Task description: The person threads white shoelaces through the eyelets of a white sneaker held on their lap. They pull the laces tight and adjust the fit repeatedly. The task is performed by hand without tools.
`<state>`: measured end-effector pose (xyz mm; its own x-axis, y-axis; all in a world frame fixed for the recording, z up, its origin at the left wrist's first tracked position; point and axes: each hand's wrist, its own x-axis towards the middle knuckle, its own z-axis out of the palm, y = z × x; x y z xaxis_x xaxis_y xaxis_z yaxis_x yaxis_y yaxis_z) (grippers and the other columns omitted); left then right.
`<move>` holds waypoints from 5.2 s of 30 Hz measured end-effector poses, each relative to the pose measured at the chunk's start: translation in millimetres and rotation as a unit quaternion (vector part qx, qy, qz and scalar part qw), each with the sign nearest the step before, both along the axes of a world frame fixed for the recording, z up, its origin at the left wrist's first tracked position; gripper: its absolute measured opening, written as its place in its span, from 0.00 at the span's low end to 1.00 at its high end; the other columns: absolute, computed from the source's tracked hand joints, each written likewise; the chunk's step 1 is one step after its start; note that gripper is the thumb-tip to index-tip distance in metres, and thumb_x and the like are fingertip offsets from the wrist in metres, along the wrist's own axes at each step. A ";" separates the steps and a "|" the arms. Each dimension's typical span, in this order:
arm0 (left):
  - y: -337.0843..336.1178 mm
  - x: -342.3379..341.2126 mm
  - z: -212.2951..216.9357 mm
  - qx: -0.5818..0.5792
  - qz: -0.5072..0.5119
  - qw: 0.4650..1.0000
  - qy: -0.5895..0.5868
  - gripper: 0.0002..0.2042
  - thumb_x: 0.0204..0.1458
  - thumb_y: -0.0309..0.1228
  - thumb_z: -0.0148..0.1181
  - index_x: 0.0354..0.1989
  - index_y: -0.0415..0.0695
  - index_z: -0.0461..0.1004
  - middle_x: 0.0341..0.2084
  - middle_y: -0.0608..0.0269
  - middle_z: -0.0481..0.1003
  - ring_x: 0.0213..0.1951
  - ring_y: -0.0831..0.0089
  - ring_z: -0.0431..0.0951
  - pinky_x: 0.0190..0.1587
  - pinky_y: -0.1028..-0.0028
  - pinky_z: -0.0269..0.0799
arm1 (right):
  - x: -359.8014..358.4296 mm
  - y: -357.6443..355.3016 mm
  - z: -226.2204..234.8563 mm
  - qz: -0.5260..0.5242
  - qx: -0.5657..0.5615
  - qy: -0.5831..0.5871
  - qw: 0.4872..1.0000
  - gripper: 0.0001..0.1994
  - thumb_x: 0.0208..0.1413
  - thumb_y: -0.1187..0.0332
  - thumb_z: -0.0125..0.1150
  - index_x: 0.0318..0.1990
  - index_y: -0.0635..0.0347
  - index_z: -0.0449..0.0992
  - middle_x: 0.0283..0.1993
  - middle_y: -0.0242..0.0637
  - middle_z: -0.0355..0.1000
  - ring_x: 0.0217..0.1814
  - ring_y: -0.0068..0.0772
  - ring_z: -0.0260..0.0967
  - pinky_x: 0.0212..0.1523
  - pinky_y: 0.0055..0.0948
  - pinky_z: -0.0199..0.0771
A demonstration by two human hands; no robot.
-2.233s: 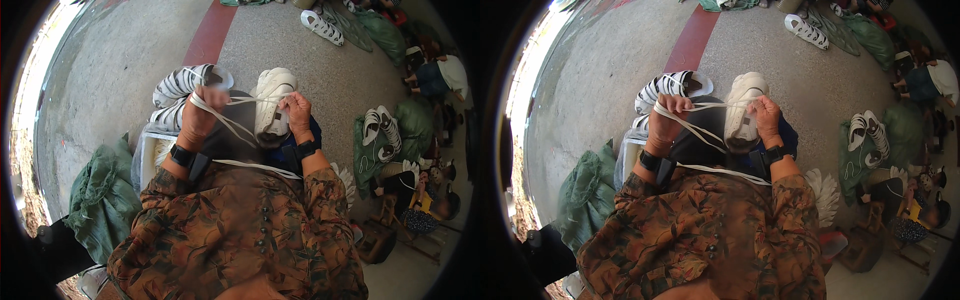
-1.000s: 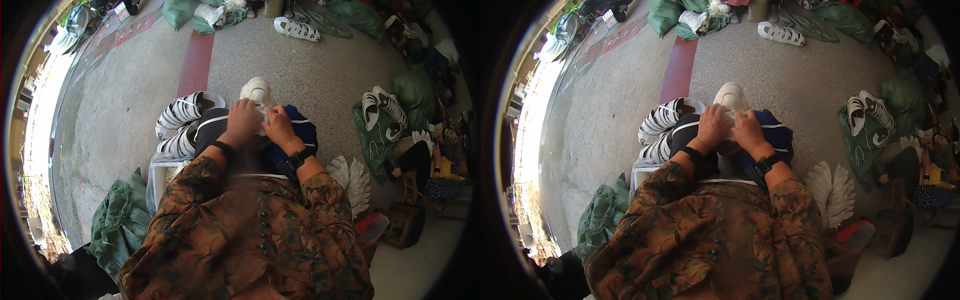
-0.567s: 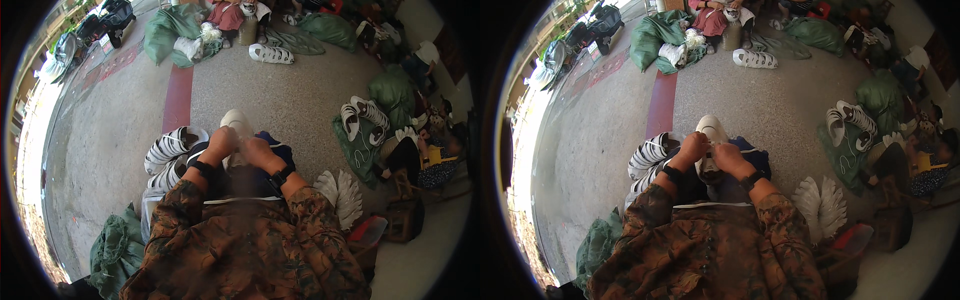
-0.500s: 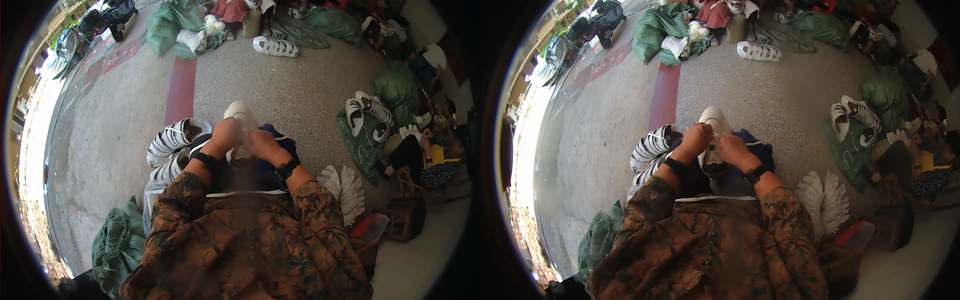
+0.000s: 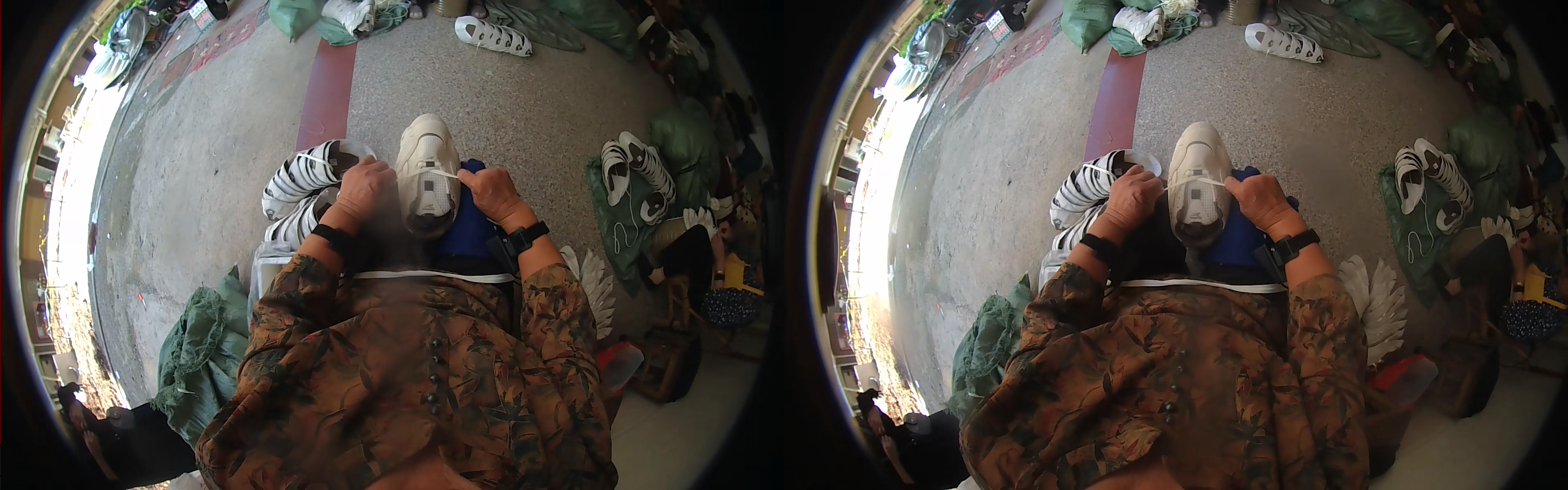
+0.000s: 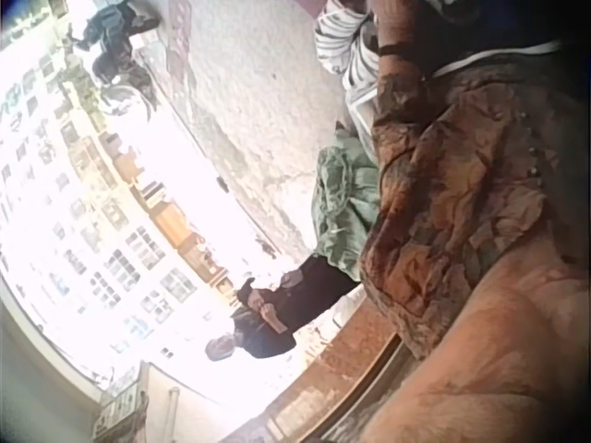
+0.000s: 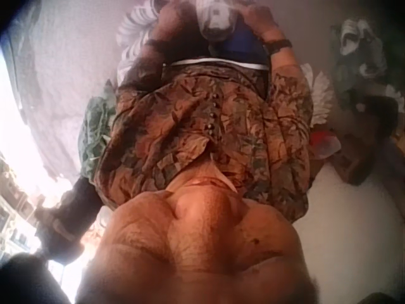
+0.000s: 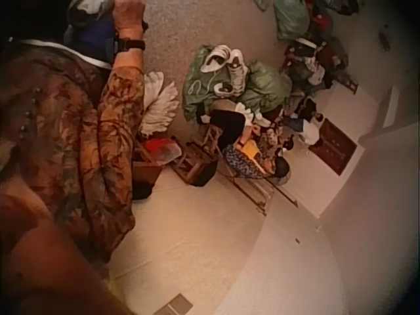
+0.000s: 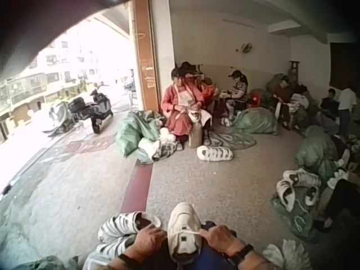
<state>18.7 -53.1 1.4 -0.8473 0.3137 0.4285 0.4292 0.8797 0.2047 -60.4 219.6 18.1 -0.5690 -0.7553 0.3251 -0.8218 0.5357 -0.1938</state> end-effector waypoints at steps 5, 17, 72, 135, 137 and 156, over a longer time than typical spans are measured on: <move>-38.8 30.9 -1.6 0.148 0.085 0.982 -0.084 0.02 0.43 0.28 0.61 0.24 0.45 0.76 0.21 0.64 0.75 0.29 0.68 0.74 0.32 0.71 0.71 | -1.9 54.4 9.9 -0.047 -0.054 -0.074 0.995 0.03 0.51 0.72 0.53 0.27 0.58 0.69 0.19 0.46 0.67 0.25 0.53 0.69 0.24 0.42 0.67; -210.5 182.0 -55.9 0.493 0.301 0.768 -0.275 0.03 0.47 0.25 0.62 0.29 0.39 0.78 0.18 0.68 0.74 0.20 0.83 0.69 0.24 0.81 0.63 | 31.4 296.2 -24.7 -0.326 -0.105 -0.183 0.922 0.09 0.52 0.70 0.52 0.30 0.71 0.70 0.22 0.50 0.65 0.23 0.36 0.62 0.29 0.32 0.64; 17.0 -9.5 -15.4 0.538 0.054 0.780 -0.314 0.07 0.49 0.30 0.60 0.28 0.39 0.74 0.23 0.67 0.73 0.27 0.80 0.71 0.32 0.78 0.68 | 8.4 -60.4 -32.6 -0.186 -0.142 -0.060 0.970 0.07 0.40 0.76 0.61 0.21 0.64 0.67 0.29 0.49 0.71 0.30 0.49 0.68 0.33 0.40 0.69; 34.1 -16.4 -16.3 0.330 0.110 0.920 -0.181 0.07 0.44 0.25 0.55 0.29 0.35 0.77 0.22 0.50 0.76 0.26 0.64 0.78 0.34 0.70 0.70 | 21.8 -98.3 -17.8 -0.046 0.030 -0.036 0.998 0.07 0.44 0.69 0.55 0.26 0.62 0.77 0.27 0.43 0.74 0.34 0.40 0.73 0.33 0.34 0.76; 34.2 -21.2 -15.1 0.340 0.112 0.915 -0.188 0.07 0.43 0.25 0.55 0.29 0.35 0.76 0.21 0.52 0.76 0.25 0.66 0.77 0.33 0.71 0.70 | 18.0 -96.6 -11.0 -0.011 0.068 -0.031 0.997 0.07 0.43 0.69 0.55 0.24 0.61 0.77 0.28 0.43 0.74 0.35 0.41 0.72 0.33 0.34 0.75; 78.5 -19.8 7.7 0.103 0.074 0.991 -0.053 0.04 0.43 0.31 0.58 0.24 0.47 0.77 0.22 0.63 0.73 0.31 0.61 0.74 0.33 0.65 0.70 | 69.4 17.0 15.3 0.040 -0.442 -0.515 0.734 0.12 0.49 0.71 0.52 0.16 0.62 0.65 0.44 0.51 0.71 0.46 0.31 0.65 0.49 0.26 0.60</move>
<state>-1.1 25.4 9.1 -0.9209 0.0986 0.3771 0.2658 0.8666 0.4224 9.1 236.6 33.4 -0.8223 -0.5525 0.1362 -0.0180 -0.2141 -0.9767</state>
